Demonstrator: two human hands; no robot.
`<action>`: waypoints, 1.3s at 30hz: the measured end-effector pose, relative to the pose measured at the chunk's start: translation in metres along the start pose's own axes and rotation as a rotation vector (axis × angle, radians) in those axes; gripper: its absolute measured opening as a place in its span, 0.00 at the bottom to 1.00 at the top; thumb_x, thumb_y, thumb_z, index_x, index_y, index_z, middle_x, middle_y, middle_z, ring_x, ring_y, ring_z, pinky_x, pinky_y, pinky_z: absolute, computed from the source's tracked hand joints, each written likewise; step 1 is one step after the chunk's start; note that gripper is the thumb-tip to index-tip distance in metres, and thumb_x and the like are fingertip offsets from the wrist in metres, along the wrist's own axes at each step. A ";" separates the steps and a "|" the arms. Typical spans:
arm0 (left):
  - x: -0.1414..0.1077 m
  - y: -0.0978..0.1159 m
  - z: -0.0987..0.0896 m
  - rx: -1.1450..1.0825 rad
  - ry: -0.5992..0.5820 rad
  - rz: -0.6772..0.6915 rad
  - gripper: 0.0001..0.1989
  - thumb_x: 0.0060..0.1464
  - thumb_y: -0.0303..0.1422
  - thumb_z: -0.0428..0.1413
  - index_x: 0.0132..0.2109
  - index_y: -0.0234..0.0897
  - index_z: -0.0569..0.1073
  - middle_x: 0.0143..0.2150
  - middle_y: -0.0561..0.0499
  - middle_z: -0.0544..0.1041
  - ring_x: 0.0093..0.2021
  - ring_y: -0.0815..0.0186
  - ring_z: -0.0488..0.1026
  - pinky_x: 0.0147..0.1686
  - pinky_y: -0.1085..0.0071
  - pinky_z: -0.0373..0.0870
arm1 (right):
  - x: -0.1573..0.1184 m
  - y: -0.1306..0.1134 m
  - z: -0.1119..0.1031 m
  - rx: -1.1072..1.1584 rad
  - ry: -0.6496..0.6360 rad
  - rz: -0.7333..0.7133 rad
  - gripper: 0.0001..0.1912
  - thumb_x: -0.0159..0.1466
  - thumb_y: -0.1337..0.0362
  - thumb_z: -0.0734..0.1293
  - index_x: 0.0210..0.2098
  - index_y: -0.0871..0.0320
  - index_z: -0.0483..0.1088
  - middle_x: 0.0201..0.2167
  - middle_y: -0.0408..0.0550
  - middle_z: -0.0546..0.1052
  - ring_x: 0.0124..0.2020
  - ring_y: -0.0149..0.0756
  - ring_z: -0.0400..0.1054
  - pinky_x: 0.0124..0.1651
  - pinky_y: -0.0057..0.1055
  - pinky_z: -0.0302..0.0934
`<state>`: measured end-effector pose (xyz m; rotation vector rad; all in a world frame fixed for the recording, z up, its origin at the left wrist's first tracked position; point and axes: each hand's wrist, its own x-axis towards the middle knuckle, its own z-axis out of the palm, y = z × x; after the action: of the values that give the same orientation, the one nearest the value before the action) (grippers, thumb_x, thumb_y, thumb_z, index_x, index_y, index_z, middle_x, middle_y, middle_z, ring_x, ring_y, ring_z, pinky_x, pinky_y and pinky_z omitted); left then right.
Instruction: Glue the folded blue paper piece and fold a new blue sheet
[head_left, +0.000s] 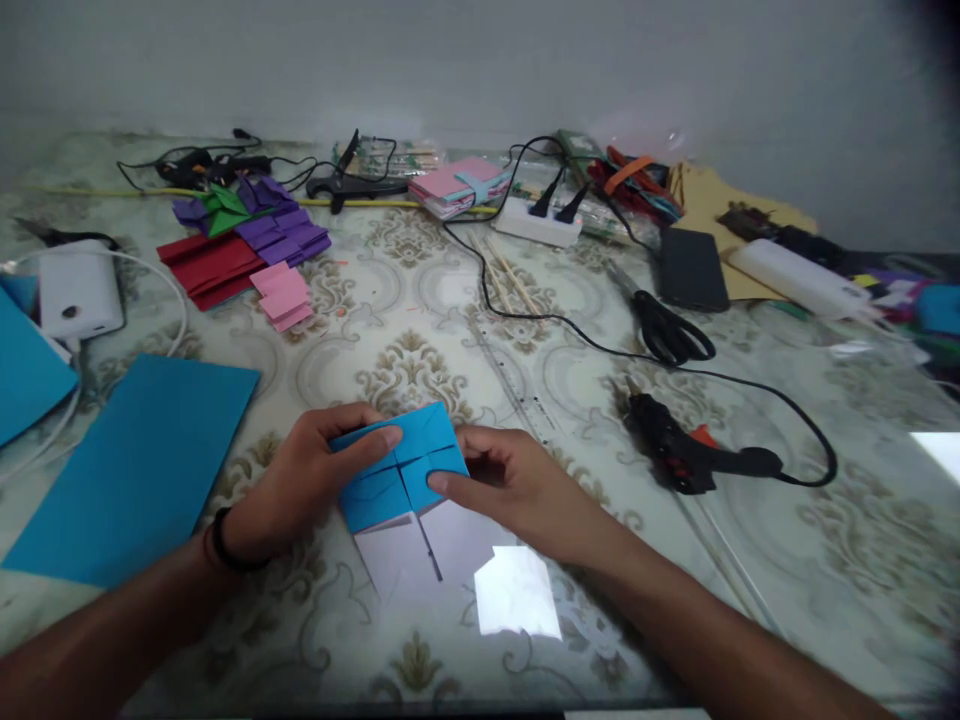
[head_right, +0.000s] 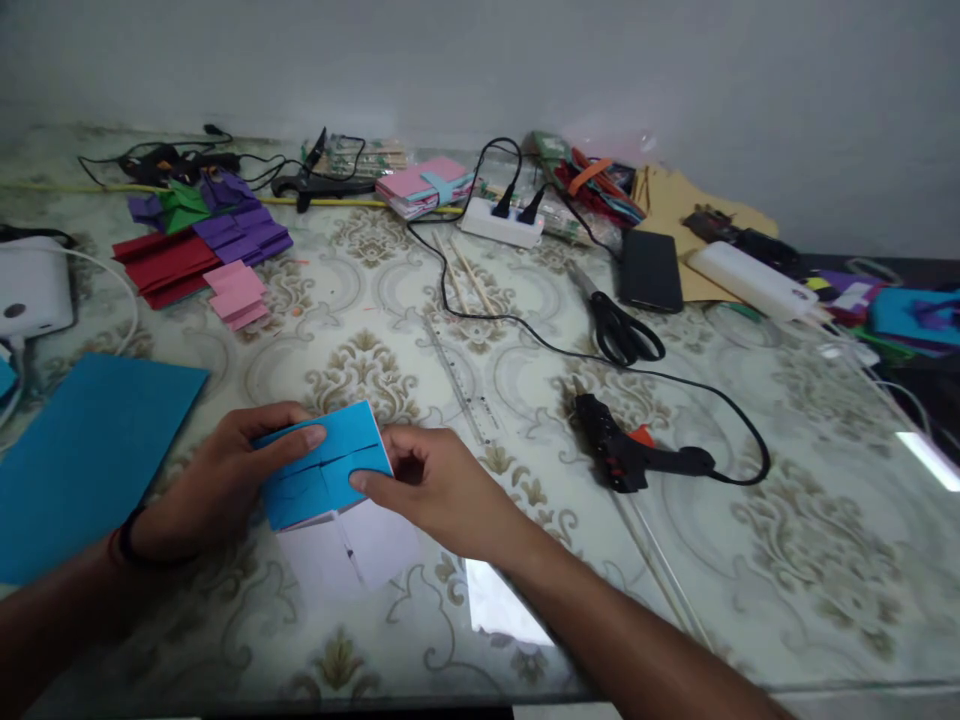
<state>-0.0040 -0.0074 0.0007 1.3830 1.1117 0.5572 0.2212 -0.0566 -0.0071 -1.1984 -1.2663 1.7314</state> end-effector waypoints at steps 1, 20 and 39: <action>0.000 0.001 -0.001 -0.019 -0.032 -0.014 0.19 0.60 0.45 0.62 0.31 0.34 0.74 0.27 0.56 0.69 0.27 0.71 0.64 0.26 0.77 0.62 | 0.000 0.001 0.000 -0.020 0.011 -0.002 0.15 0.63 0.53 0.75 0.33 0.58 0.74 0.31 0.44 0.75 0.33 0.33 0.67 0.38 0.31 0.63; 0.010 0.000 -0.019 0.025 -0.320 -0.101 0.14 0.57 0.42 0.65 0.42 0.35 0.82 0.37 0.49 0.84 0.34 0.60 0.79 0.36 0.68 0.76 | 0.019 0.015 -0.002 -0.304 0.002 -0.233 0.17 0.67 0.50 0.70 0.35 0.60 0.74 0.27 0.40 0.70 0.29 0.29 0.60 0.31 0.25 0.56; -0.006 0.020 -0.006 0.174 -0.524 -0.205 0.11 0.62 0.38 0.60 0.38 0.35 0.80 0.30 0.54 0.80 0.28 0.67 0.71 0.29 0.75 0.68 | 0.009 0.006 -0.004 -0.364 -0.108 -0.277 0.27 0.73 0.48 0.63 0.22 0.57 0.57 0.20 0.38 0.59 0.23 0.27 0.52 0.25 0.27 0.47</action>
<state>-0.0061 -0.0059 0.0218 1.4327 0.8674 -0.0580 0.2222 -0.0492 -0.0159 -1.0710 -1.7784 1.4178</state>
